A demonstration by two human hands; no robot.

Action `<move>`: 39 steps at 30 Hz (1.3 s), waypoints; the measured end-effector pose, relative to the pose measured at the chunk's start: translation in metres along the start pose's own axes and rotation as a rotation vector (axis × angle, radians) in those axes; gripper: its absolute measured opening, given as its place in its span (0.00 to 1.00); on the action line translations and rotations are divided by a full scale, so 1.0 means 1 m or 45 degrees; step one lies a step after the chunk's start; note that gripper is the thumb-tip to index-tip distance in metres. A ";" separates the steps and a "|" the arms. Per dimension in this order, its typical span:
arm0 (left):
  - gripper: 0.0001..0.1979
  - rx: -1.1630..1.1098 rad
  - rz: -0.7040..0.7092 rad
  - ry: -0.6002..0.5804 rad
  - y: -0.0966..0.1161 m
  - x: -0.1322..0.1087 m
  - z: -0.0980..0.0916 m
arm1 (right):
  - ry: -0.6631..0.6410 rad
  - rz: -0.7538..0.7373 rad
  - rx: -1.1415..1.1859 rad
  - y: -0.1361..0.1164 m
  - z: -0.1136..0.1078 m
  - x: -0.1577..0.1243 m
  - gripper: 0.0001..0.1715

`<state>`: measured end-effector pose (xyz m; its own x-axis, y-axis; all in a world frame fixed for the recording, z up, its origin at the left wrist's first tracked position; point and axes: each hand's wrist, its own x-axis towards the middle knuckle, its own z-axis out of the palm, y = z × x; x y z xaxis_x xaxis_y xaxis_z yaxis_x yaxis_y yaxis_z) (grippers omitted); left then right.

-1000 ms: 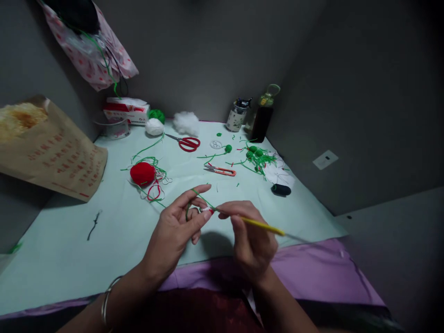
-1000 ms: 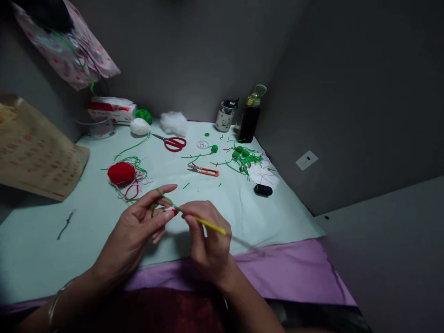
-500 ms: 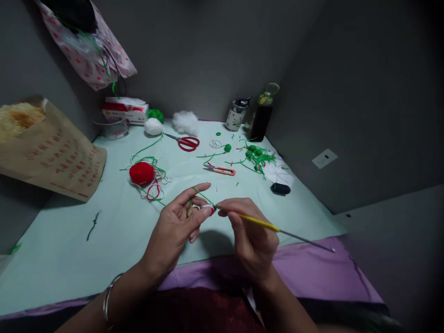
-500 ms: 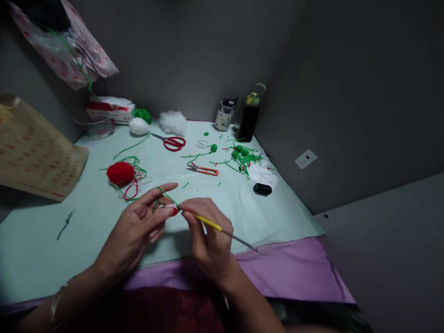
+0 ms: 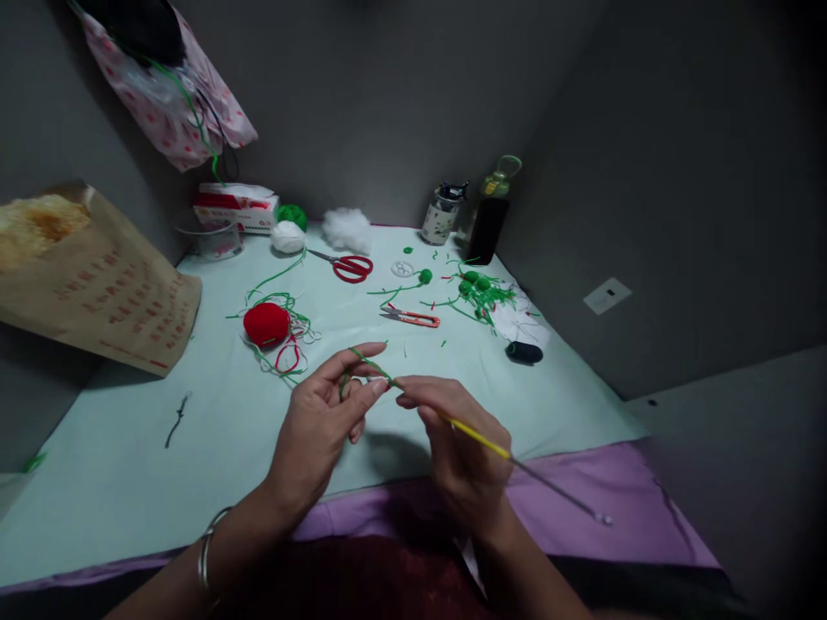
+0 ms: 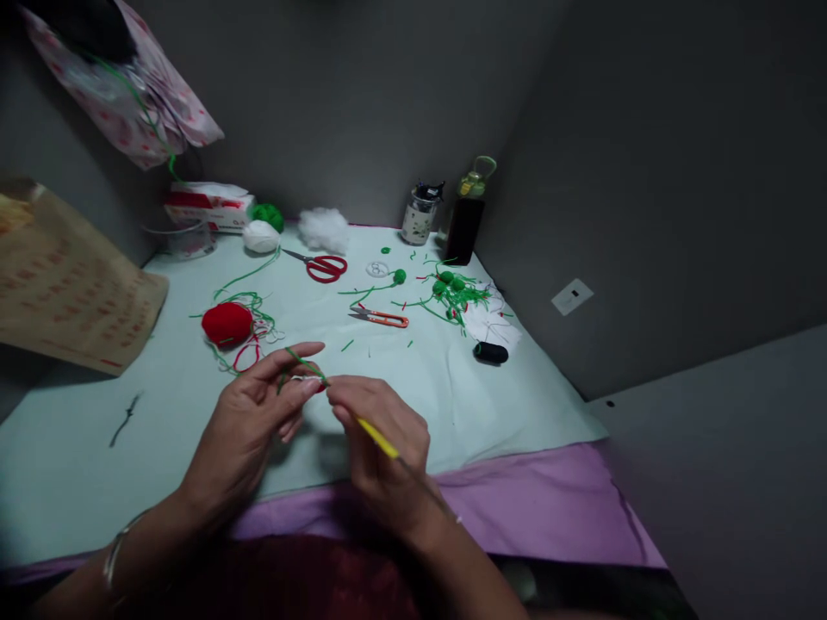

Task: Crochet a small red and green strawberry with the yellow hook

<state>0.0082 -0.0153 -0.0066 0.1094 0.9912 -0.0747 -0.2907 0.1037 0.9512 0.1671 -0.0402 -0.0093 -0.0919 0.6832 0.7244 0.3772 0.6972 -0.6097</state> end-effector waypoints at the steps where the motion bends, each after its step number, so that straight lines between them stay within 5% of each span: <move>1: 0.18 0.052 0.026 0.022 0.000 0.001 0.000 | -0.056 -0.056 -0.076 0.001 0.000 0.000 0.19; 6: 0.18 0.141 0.070 0.078 0.006 0.004 -0.003 | -0.161 -0.197 -0.191 0.005 -0.001 -0.005 0.21; 13: 0.19 -0.369 -0.371 -0.300 0.018 0.004 -0.010 | 0.082 0.412 0.772 0.004 -0.001 0.002 0.11; 17: 0.16 -0.513 -0.441 -0.373 0.018 -0.001 -0.006 | 0.146 0.615 1.108 0.008 0.006 0.006 0.11; 23: 0.25 -0.318 -0.261 -0.174 0.017 -0.004 0.006 | 0.188 0.515 0.897 0.014 0.014 0.003 0.10; 29: 0.40 -0.252 -0.191 -0.199 0.018 -0.006 0.005 | 0.164 0.380 0.595 0.013 0.011 -0.001 0.08; 39: 0.33 -0.136 -0.165 -0.209 0.017 -0.006 0.001 | 0.240 0.625 0.958 0.015 0.007 0.008 0.10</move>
<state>0.0037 -0.0200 0.0106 0.3032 0.9432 -0.1360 -0.3624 0.2461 0.8989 0.1658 -0.0227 -0.0148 0.0967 0.9393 0.3291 -0.3716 0.3408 -0.8636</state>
